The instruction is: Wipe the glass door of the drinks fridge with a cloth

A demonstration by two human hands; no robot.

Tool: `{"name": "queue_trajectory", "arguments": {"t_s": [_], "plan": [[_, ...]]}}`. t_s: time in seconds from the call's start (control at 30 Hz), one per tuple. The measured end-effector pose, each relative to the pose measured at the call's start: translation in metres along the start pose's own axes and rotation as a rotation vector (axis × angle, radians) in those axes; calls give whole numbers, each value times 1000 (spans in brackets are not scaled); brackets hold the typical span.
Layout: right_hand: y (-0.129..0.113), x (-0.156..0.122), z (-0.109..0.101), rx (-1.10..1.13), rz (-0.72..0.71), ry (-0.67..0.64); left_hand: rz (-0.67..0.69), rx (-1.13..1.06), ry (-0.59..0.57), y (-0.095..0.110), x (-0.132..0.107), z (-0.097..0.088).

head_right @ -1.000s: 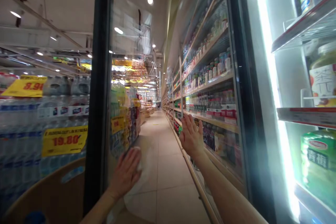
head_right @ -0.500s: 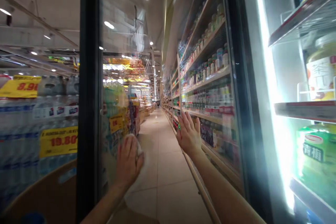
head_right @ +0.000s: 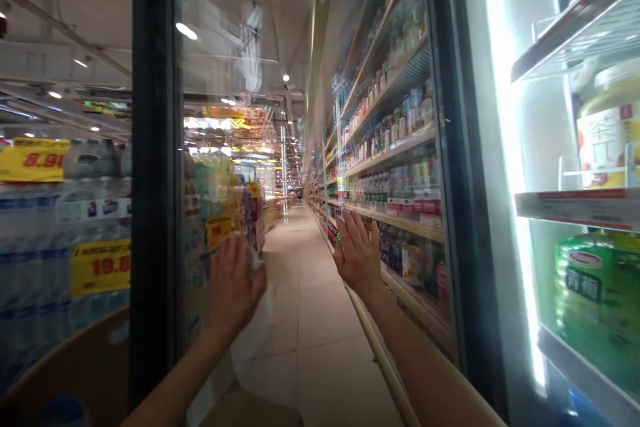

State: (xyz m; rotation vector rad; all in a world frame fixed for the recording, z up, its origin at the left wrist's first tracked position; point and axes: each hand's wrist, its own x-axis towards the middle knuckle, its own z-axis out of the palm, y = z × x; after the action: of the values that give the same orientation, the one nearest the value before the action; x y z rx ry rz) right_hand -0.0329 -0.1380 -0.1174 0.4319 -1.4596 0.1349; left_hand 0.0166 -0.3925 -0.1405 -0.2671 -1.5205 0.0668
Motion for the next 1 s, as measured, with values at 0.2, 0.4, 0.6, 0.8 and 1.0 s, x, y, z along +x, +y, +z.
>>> {"name": "queue_trajectory", "arguments": {"t_s": [0.2,0.4,0.6,0.8,1.0], "plan": [[-19,1,-9,136,-2,22,152,-143,-133,55,24,15],[-88,-4,-14,438,-97,-62,139,-336,-184,34,34,5],[-122,15,-10,300,72,-7,108,-171,-27,-6,2,-15],[-18,-23,-15,34,158,75,55,44,-55,7,4,-9],[-17,-47,-13,-96,401,200,55,51,-51,8,3,-8]]}}
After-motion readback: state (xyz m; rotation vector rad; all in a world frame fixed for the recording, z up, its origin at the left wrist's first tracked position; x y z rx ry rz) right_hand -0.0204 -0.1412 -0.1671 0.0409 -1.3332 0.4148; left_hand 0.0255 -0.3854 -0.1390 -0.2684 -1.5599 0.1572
